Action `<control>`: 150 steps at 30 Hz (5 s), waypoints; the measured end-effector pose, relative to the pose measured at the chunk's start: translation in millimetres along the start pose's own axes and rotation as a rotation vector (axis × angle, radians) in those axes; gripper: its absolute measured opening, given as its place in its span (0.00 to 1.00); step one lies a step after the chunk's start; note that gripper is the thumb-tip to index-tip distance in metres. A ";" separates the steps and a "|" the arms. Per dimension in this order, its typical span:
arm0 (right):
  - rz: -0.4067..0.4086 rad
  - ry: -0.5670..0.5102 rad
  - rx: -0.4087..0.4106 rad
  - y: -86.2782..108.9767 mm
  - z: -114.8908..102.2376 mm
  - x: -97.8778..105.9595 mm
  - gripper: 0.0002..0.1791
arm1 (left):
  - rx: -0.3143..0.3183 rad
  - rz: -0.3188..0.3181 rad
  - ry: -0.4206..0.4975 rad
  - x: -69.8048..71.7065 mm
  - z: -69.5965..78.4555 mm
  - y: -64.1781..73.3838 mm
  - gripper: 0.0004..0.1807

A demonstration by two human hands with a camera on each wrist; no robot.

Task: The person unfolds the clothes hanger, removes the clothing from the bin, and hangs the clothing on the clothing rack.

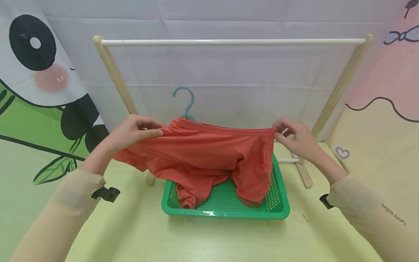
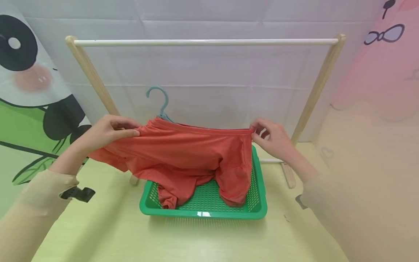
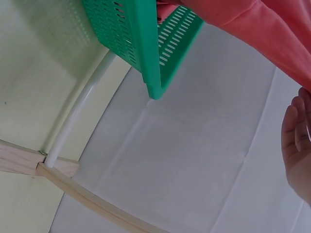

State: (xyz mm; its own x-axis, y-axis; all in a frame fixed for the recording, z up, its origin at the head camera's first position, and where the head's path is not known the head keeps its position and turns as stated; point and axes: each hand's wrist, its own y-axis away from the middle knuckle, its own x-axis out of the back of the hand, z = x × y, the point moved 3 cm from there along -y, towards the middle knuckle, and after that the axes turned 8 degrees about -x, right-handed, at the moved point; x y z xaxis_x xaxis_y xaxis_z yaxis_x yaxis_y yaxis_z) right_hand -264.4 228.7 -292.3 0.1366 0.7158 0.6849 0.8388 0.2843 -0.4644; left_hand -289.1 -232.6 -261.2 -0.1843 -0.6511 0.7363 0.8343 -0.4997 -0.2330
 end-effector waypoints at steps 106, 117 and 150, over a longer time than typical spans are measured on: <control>-0.049 -0.057 0.001 -46.4 -59.4 -23.5 0.09 | -0.166 0.034 -0.075 -28.1 13.5 -8.9 0.11; -0.124 -0.028 0.017 -47.7 -68.9 -33.7 0.10 | -0.161 0.110 -0.001 -30.6 16.6 -2.9 0.11; -0.067 0.085 0.221 -36.6 -69.5 -42.1 0.11 | -0.178 0.140 -0.021 -38.7 22.1 -1.7 0.12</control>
State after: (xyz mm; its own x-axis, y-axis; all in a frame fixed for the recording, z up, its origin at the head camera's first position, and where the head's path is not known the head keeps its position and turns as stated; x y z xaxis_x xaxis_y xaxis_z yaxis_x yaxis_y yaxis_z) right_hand -264.3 143.8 -265.1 0.1362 0.6375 0.7584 0.7132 0.4683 -0.5217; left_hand -271.9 -193.9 -275.2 -0.0606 -0.7102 0.7014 0.7455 -0.4994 -0.4413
